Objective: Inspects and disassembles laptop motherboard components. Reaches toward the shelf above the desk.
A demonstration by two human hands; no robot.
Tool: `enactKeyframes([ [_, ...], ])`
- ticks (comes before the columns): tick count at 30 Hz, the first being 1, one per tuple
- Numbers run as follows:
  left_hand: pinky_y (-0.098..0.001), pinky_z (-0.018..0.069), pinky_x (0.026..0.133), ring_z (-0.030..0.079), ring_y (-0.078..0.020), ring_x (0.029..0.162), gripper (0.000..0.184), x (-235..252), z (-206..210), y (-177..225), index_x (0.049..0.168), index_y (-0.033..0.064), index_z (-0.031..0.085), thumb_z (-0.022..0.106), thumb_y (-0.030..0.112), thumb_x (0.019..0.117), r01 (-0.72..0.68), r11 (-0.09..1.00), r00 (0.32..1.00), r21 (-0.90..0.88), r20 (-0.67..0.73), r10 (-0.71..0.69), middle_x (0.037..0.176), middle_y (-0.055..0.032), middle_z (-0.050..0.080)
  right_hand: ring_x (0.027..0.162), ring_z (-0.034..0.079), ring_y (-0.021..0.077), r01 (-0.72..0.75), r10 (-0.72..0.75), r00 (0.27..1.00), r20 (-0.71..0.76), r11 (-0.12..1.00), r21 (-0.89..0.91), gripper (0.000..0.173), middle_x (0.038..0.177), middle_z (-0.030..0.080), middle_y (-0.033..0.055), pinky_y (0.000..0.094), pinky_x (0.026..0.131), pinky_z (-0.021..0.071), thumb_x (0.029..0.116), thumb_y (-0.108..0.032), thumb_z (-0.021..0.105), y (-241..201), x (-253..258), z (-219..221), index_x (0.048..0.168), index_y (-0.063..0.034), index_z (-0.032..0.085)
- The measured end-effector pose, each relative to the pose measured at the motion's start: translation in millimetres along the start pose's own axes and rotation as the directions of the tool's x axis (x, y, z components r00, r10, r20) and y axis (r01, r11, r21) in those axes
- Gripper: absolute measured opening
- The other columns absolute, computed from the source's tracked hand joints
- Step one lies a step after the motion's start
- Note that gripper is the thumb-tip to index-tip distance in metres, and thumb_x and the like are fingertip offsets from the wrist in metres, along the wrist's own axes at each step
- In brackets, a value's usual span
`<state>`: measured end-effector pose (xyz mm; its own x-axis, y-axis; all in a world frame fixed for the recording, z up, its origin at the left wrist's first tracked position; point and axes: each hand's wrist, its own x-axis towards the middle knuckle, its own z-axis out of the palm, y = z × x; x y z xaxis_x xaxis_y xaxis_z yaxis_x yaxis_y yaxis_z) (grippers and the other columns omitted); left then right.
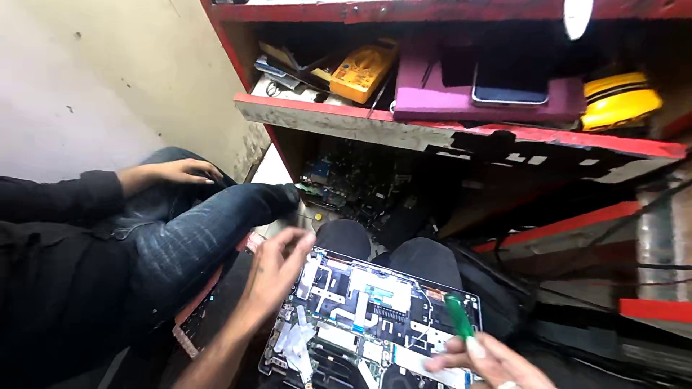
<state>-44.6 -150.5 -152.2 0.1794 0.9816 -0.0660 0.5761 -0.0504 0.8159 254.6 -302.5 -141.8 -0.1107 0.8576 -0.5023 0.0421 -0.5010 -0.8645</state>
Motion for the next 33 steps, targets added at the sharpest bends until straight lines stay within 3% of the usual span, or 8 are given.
enactKeyframes([
  [2,-0.0260,0.0562,0.057,0.067,-0.0099,0.066,0.039,-29.0,6.3,3.5,0.132,0.0044,0.057,0.044,0.032,0.1074,0.255,0.921,0.951,-0.295,0.249,-0.184,0.106,-0.0060,0.074,0.047,0.037,-0.0067,-0.122,0.093,0.987,0.128,0.963,0.242,0.025,0.113,0.074,0.0011,0.0149,0.042,0.0276,0.1119,-0.021,0.025,-1.5,14.3,16.9,0.117,-0.0121,0.048],
  [5,-0.0239,0.0548,0.054,0.069,-0.0103,0.070,0.046,-55.2,12.7,8.2,0.144,0.0117,0.037,0.032,0.040,0.1091,0.597,0.652,0.760,-0.467,0.589,-0.275,0.130,-0.0056,0.066,0.046,0.033,-0.0044,-0.262,0.208,0.962,0.174,0.882,0.391,0.028,0.121,0.072,0.0064,0.0157,0.041,0.0263,0.1127,-0.021,0.021,-2.7,31.7,35.5,0.127,-0.0127,0.043],
  [8,-0.0258,0.0559,0.053,0.070,-0.0144,0.074,0.051,-59.5,19.5,7.4,0.151,0.0120,0.030,0.024,0.042,0.1104,0.735,0.459,0.655,-0.500,0.699,-0.288,0.139,-0.0092,0.060,0.045,0.030,-0.0043,-0.331,0.297,0.944,0.146,0.858,0.393,0.027,0.120,0.071,0.0065,0.0155,0.040,0.0251,0.1128,-0.022,0.022,-3.2,44.2,45.9,0.129,-0.0140,0.043],
  [11,-0.0278,0.0555,0.052,0.071,-0.0173,0.076,0.054,-52.9,24.5,3.5,0.154,0.0137,0.028,0.019,0.045,0.1107,0.775,0.398,0.614,-0.490,0.734,-0.290,0.142,-0.0114,0.058,0.044,0.028,-0.0040,-0.347,0.334,0.937,0.101,0.860,0.374,0.024,0.118,0.072,0.0083,0.0157,0.040,0.0235,0.1121,-0.020,0.028,-3.0,52.3,51.4,0.128,-0.0126,0.045],
  [18,-0.0264,0.0544,0.051,0.069,-0.0160,0.072,0.053,-48.3,28.4,-4.2,0.150,0.0123,0.034,0.019,0.045,0.1109,0.790,0.382,0.587,-0.479,0.769,-0.251,0.134,-0.0102,0.062,0.050,0.040,-0.0031,-0.258,0.255,0.965,0.065,0.965,0.051,0.025,0.110,0.069,0.0006,0.0160,0.043,0.0312,0.1013,-0.012,0.055,-6.6,63.7,57.7,0.123,-0.0101,0.042],
  [23,-0.0266,0.0552,0.051,0.068,-0.0135,0.069,0.054,-45.1,25.4,-6.7,0.148,0.0148,0.035,0.029,0.051,0.1084,0.764,0.494,0.568,-0.416,0.796,-0.208,0.135,-0.0073,0.059,0.097,0.068,0.0126,-0.127,0.143,0.990,0.014,0.919,-0.374,0.035,0.116,0.069,0.0058,0.0308,0.076,0.0552,0.0935,-0.016,0.064,-9.0,73.1,64.0,0.123,-0.0056,0.050],
  [28,-0.0265,0.0551,0.052,0.065,-0.0120,0.066,0.055,-38.6,24.0,-9.0,0.146,0.0155,0.038,0.028,0.054,0.1081,0.745,0.560,0.538,-0.363,0.824,-0.181,0.129,-0.0071,0.060,0.092,0.068,0.0145,-0.125,0.137,0.990,-0.016,0.839,-0.529,0.041,0.107,0.070,0.0033,0.0351,0.076,0.0557,0.0902,-0.018,0.070,-7.5,82.1,65.6,0.124,-0.0064,0.051],
  [33,-0.0258,0.0555,0.053,0.066,-0.0114,0.066,0.055,-38.4,22.4,-10.8,0.146,0.0143,0.038,0.024,0.053,0.1087,0.732,0.563,0.557,-0.383,0.813,-0.171,0.129,-0.0060,0.061,0.068,0.064,0.0120,-0.083,0.094,0.996,-0.012,0.807,-0.584,0.043,0.091,0.070,0.0016,0.0314,0.061,0.0533,0.0894,-0.014,0.071,-7.6,85.3,70.4,0.126,-0.0052,0.050],
])
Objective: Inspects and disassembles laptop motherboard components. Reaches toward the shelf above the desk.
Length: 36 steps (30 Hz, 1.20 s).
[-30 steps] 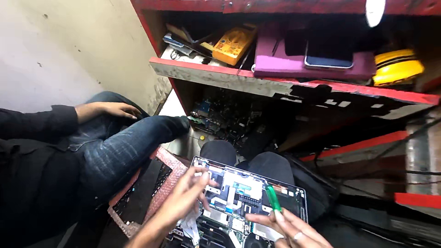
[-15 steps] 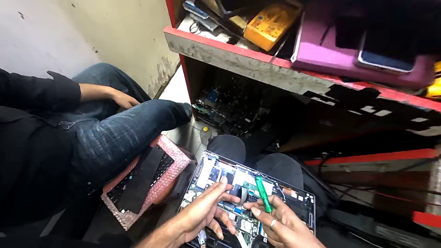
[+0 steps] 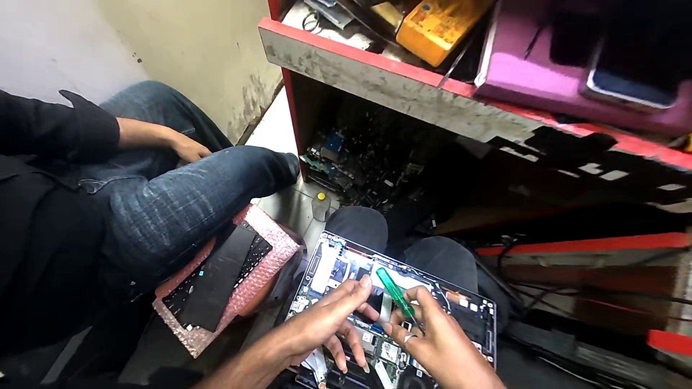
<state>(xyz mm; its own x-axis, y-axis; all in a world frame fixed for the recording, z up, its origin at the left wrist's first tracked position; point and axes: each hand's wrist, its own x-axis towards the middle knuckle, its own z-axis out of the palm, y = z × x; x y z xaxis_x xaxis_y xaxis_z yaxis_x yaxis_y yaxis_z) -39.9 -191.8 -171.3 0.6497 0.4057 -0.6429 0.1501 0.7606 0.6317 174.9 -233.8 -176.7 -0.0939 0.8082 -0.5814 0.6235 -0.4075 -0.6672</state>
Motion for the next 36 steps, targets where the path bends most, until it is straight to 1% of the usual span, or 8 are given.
enactKeyframes([
  [4,-0.0230,0.0558,0.055,0.067,-0.0079,0.070,0.042,-13.1,-2.7,2.1,0.137,0.0108,0.054,0.047,0.039,0.1063,-0.176,0.966,0.948,0.190,-0.234,0.218,0.122,-0.0030,0.066,0.068,0.064,0.0129,0.037,-0.042,0.997,-0.060,0.996,-0.083,0.037,0.086,0.068,0.0009,0.0325,0.064,0.0541,0.0918,-0.015,0.069,-0.1,6.8,4.4,0.124,-0.0072,0.052],
  [12,-0.0198,0.0510,0.059,0.061,-0.0057,0.068,0.029,-33.0,-31.2,-14.6,0.119,0.0128,0.068,0.070,0.016,0.0903,-0.344,0.725,0.517,0.597,-0.523,0.677,0.095,0.0045,0.071,0.066,0.062,0.0072,-0.052,0.039,0.998,0.049,0.957,0.284,0.033,0.087,0.069,-0.0007,0.0268,0.059,0.0503,0.0945,-0.017,0.067,-3.5,19.3,-17.2,0.123,-0.0109,0.051],
  [17,-0.0146,0.0434,0.048,0.052,0.0028,0.052,0.028,-27.2,-29.6,-25.7,0.072,0.0188,0.067,0.067,0.036,0.0945,-0.262,0.583,0.388,0.769,-0.470,0.793,0.061,0.0113,0.058,0.061,0.054,0.0044,0.015,-0.024,0.999,0.028,0.964,0.267,0.025,0.082,0.067,-0.0048,0.0245,0.055,0.0419,0.0990,-0.036,0.061,3.6,6.9,-44.9,0.114,-0.0158,0.059],
  [21,-0.0236,0.0562,0.070,0.065,-0.0046,0.077,0.037,-38.1,-45.0,-26.1,0.122,0.0044,0.065,0.067,0.027,0.0934,-0.195,0.563,0.353,0.803,-0.478,0.804,0.097,0.0004,0.069,0.070,0.063,0.0142,0.081,-0.087,0.961,-0.263,0.996,-0.037,0.032,0.087,0.066,0.0031,0.0388,0.061,0.0535,0.0972,-0.037,0.059,30.0,-30.7,-63.6,0.115,-0.0103,0.062],
  [24,-0.0160,0.0552,0.061,0.064,0.0022,0.067,0.019,-36.5,-41.3,-22.8,0.092,0.0098,0.072,0.066,0.028,0.0945,-0.227,0.584,0.214,0.780,-0.545,0.811,0.082,0.0081,0.071,0.074,0.066,0.0191,0.011,-0.013,0.951,-0.309,1.000,-0.009,0.031,0.090,0.068,0.0111,0.0413,0.066,0.0550,0.1002,-0.026,0.057,47.6,-58.5,-73.4,0.118,-0.0001,0.062],
  [28,-0.0246,0.0573,0.077,0.067,-0.0062,0.084,0.035,-26.0,-31.4,-17.5,0.116,0.0026,0.068,0.067,0.028,0.0925,-0.169,0.475,0.310,0.864,-0.411,0.858,0.095,-0.0002,0.070,0.080,0.066,0.0245,-0.059,0.059,0.915,-0.400,0.998,0.013,0.031,0.097,0.068,0.0196,0.0446,0.072,0.0546,0.1009,-0.018,0.058,75.3,-81.0,-71.4,0.120,0.0063,0.063],
  [32,-0.0357,0.0517,0.076,0.067,-0.0151,0.084,0.021,2.5,11.6,-17.6,0.096,0.0145,0.077,0.062,0.029,0.0988,-0.270,0.081,0.542,0.960,0.082,0.836,0.087,-0.0001,0.072,0.077,0.063,0.0194,-0.065,0.099,0.889,-0.447,0.994,0.090,0.029,0.097,0.068,0.0177,0.0385,0.070,0.0533,0.1010,-0.016,0.058,89.6,-89.5,-56.5,0.118,0.0067,0.063],
  [36,-0.0481,0.0460,0.095,0.060,-0.0266,0.109,0.020,29.9,37.5,-11.4,0.101,0.0130,0.077,0.059,0.016,0.0947,-0.174,0.338,0.877,0.925,-0.011,0.480,0.108,-0.0055,0.071,0.082,0.065,0.0194,-0.080,0.150,0.871,-0.467,0.983,0.167,0.029,0.102,0.067,0.0198,0.0375,0.073,0.0544,0.1005,-0.015,0.059,95.8,-95.2,-45.4,0.119,0.0073,0.062],
])
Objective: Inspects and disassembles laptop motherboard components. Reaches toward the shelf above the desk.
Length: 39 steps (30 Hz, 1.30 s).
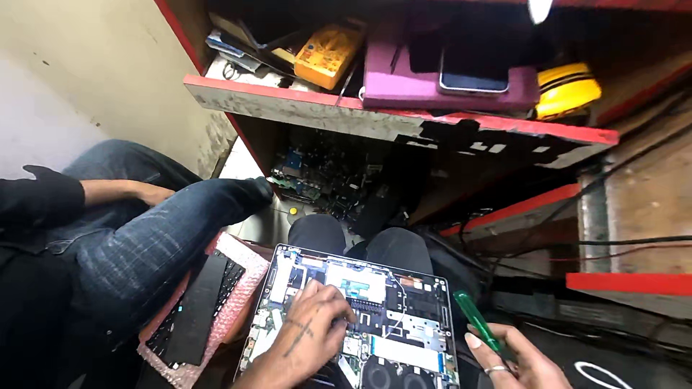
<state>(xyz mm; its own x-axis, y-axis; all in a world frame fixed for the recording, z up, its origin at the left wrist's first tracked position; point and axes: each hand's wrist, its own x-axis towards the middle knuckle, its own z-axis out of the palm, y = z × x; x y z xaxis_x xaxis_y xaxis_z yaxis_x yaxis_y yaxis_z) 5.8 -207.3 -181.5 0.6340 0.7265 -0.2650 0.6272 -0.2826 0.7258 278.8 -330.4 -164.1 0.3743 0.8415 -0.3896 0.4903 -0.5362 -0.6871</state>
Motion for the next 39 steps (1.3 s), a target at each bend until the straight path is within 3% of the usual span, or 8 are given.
enactKeyframes([
  [4,-0.0477,0.0394,0.097,0.056,-0.0255,0.111,0.021,7.3,6.2,2.9,0.100,0.0168,0.078,0.061,0.024,0.0922,0.137,0.990,0.983,0.029,0.118,-0.140,0.108,-0.0040,0.068,0.078,0.063,0.0180,-0.018,0.018,1.000,-0.021,1.000,0.026,0.030,0.100,0.067,0.0184,0.0356,0.069,0.0538,0.1000,-0.015,0.059,13.1,-4.7,2.1,0.119,0.0069,0.062],
  [15,-0.0478,0.0390,0.094,0.056,-0.0259,0.108,0.018,12.3,2.6,6.0,0.099,0.0156,0.078,0.065,0.026,0.0923,0.145,0.986,0.971,0.080,0.180,-0.158,0.106,-0.0052,0.067,0.077,0.063,0.0196,-0.013,0.018,0.998,-0.066,0.998,0.064,0.030,0.103,0.066,0.0220,0.0357,0.068,0.0535,0.1001,-0.014,0.059,25.8,-3.8,5.8,0.118,0.0089,0.061],
  [23,-0.0462,0.0388,0.092,0.055,-0.0262,0.108,0.019,19.9,-2.4,14.6,0.099,0.0160,0.078,0.064,0.026,0.0916,0.155,0.973,0.941,0.174,0.274,-0.199,0.106,-0.0066,0.066,0.073,0.060,0.0140,0.004,0.004,0.995,-0.099,0.997,0.074,0.028,0.100,0.065,0.0189,0.0303,0.065,0.0512,0.1001,-0.014,0.059,26.9,-4.2,3.2,0.116,0.0087,0.062],
  [28,-0.0476,0.0398,0.094,0.055,-0.0285,0.111,0.019,19.6,-2.4,12.8,0.101,0.0138,0.076,0.064,0.026,0.0952,0.147,0.977,0.935,0.156,0.299,-0.189,0.110,-0.0088,0.065,0.077,0.063,0.0183,0.026,-0.021,0.997,-0.074,0.998,0.061,0.029,0.104,0.066,0.0216,0.0340,0.068,0.0541,0.1001,-0.014,0.058,22.3,-6.4,2.5,0.117,0.0092,0.062],
  [32,-0.0472,0.0390,0.097,0.054,-0.0264,0.114,0.018,14.2,-6.7,4.9,0.098,0.0125,0.077,0.068,0.027,0.0929,0.114,0.993,0.944,0.028,0.308,-0.117,0.115,-0.0081,0.065,0.072,0.062,0.0131,0.034,-0.037,0.999,0.025,0.993,0.110,0.026,0.099,0.067,0.0175,0.0303,0.064,0.0531,0.0980,-0.010,0.059,5.4,-10.1,2.5,0.117,0.0084,0.062],
  [34,-0.0440,0.0442,0.099,0.058,-0.0203,0.114,0.017,9.1,-11.0,-2.7,0.095,0.0121,0.077,0.067,0.026,0.0924,0.107,0.991,0.976,-0.082,0.197,-0.089,0.114,-0.0041,0.068,0.074,0.063,0.0055,0.002,-0.039,0.988,0.150,0.971,0.241,0.025,0.099,0.068,0.0098,0.0243,0.065,0.0542,0.0997,-0.009,0.057,-8.3,-10.0,3.4,0.119,0.0062,0.059],
  [36,-0.0413,0.0492,0.095,0.062,-0.0147,0.109,0.017,5.7,-11.3,-10.2,0.096,0.0147,0.076,0.064,0.026,0.0938,0.111,0.991,0.994,-0.075,0.016,-0.110,0.108,0.0013,0.069,0.064,0.052,-0.0024,-0.076,-0.073,0.947,0.314,0.895,0.439,0.023,0.102,0.068,-0.0002,0.0176,0.055,0.0434,0.1027,-0.008,0.049,-21.0,-5.5,8.9,0.123,0.0004,0.053],
  [39,-0.0391,0.0519,0.088,0.063,-0.0144,0.102,0.016,3.5,-5.4,-18.1,0.098,0.0169,0.076,0.065,0.028,0.0931,0.035,0.997,0.989,0.066,-0.146,-0.025,0.102,0.0031,0.070,0.048,0.036,-0.0052,-0.309,-0.105,0.838,0.535,0.718,0.624,0.026,0.121,0.071,0.0016,0.0154,0.042,0.0294,0.1047,-0.008,0.038,-31.4,9.1,26.1,0.128,-0.0106,0.049],
])
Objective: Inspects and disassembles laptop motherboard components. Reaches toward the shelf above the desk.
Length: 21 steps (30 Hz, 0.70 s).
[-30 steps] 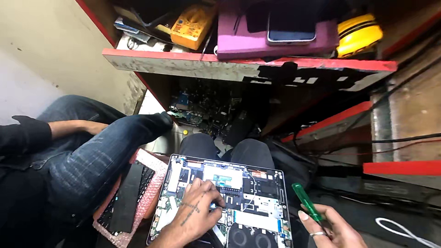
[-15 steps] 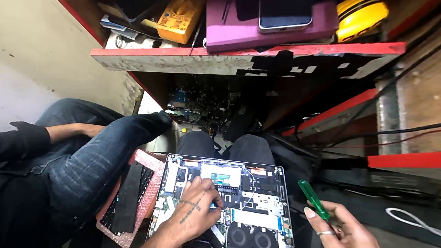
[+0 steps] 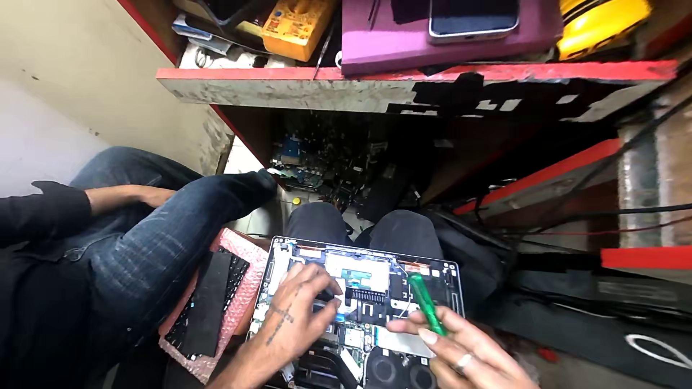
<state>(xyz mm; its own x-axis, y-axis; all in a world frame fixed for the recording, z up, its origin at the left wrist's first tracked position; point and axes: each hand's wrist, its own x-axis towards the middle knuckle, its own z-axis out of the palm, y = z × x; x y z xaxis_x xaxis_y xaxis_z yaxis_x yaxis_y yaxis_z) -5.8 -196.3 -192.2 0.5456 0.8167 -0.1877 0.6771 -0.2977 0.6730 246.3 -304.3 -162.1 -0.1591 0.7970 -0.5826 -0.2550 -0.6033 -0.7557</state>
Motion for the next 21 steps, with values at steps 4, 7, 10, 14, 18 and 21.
enactKeyframes([
  [4,-0.0431,0.0493,0.088,0.062,-0.0195,0.103,0.017,1.4,4.6,6.5,0.100,0.0163,0.076,0.068,0.030,0.0936,-0.029,0.999,0.996,0.036,0.080,0.026,0.102,-0.0001,0.070,0.045,0.032,-0.0041,-0.144,0.143,0.990,0.017,0.987,0.070,0.027,0.125,0.070,0.0036,0.0160,0.041,0.0265,0.1057,-0.009,0.036,2.7,20.3,9.2,0.130,-0.0124,0.046],
  [7,-0.0435,0.0473,0.087,0.061,-0.0211,0.102,0.016,5.8,5.6,12.0,0.101,0.0170,0.076,0.068,0.029,0.0934,-0.022,0.998,0.985,0.065,0.174,0.010,0.101,-0.0015,0.068,0.045,0.031,-0.0041,-0.177,0.174,0.984,0.038,0.981,0.085,0.028,0.124,0.070,0.0044,0.0156,0.040,0.0263,0.1056,-0.009,0.036,3.1,24.9,11.2,0.131,-0.0121,0.046],
  [10,-0.0442,0.0442,0.089,0.059,-0.0229,0.104,0.017,11.6,5.0,12.3,0.103,0.0156,0.075,0.066,0.028,0.0952,0.036,0.998,0.959,0.050,0.279,-0.048,0.102,-0.0036,0.067,0.044,0.030,-0.0040,-0.200,0.195,0.979,0.058,0.975,0.093,0.029,0.123,0.069,0.0052,0.0155,0.040,0.0259,0.1046,-0.009,0.036,3.9,27.4,13.3,0.131,-0.0122,0.046],
  [14,-0.0432,0.0425,0.091,0.058,-0.0221,0.104,0.018,17.9,4.3,11.4,0.102,0.0155,0.076,0.069,0.030,0.0942,0.092,0.996,0.941,0.017,0.326,-0.093,0.101,-0.0036,0.066,0.044,0.030,-0.0040,-0.212,0.209,0.977,0.043,0.972,0.105,0.028,0.120,0.070,0.0050,0.0153,0.040,0.0247,0.1036,-0.008,0.035,3.5,29.6,16.6,0.129,-0.0122,0.046],
  [18,-0.0445,0.0423,0.091,0.058,-0.0236,0.103,0.022,19.8,5.9,13.2,0.102,0.0144,0.076,0.073,0.034,0.0918,0.096,0.995,0.941,0.017,0.324,-0.096,0.100,-0.0045,0.067,0.045,0.031,-0.0040,-0.225,0.222,0.974,0.048,0.971,0.079,0.028,0.117,0.070,0.0039,0.0154,0.040,0.0254,0.1048,-0.009,0.036,4.9,31.9,16.9,0.131,-0.0118,0.045],
  [21,-0.0443,0.0421,0.091,0.058,-0.0236,0.103,0.024,20.9,5.1,13.5,0.104,0.0135,0.075,0.073,0.034,0.0926,0.105,0.994,0.936,0.012,0.335,-0.103,0.100,-0.0050,0.066,0.045,0.032,-0.0040,-0.220,0.217,0.975,0.042,0.973,0.066,0.027,0.116,0.070,0.0045,0.0152,0.041,0.0257,0.1042,-0.009,0.037,2.9,32.6,18.1,0.130,-0.0113,0.045],
])
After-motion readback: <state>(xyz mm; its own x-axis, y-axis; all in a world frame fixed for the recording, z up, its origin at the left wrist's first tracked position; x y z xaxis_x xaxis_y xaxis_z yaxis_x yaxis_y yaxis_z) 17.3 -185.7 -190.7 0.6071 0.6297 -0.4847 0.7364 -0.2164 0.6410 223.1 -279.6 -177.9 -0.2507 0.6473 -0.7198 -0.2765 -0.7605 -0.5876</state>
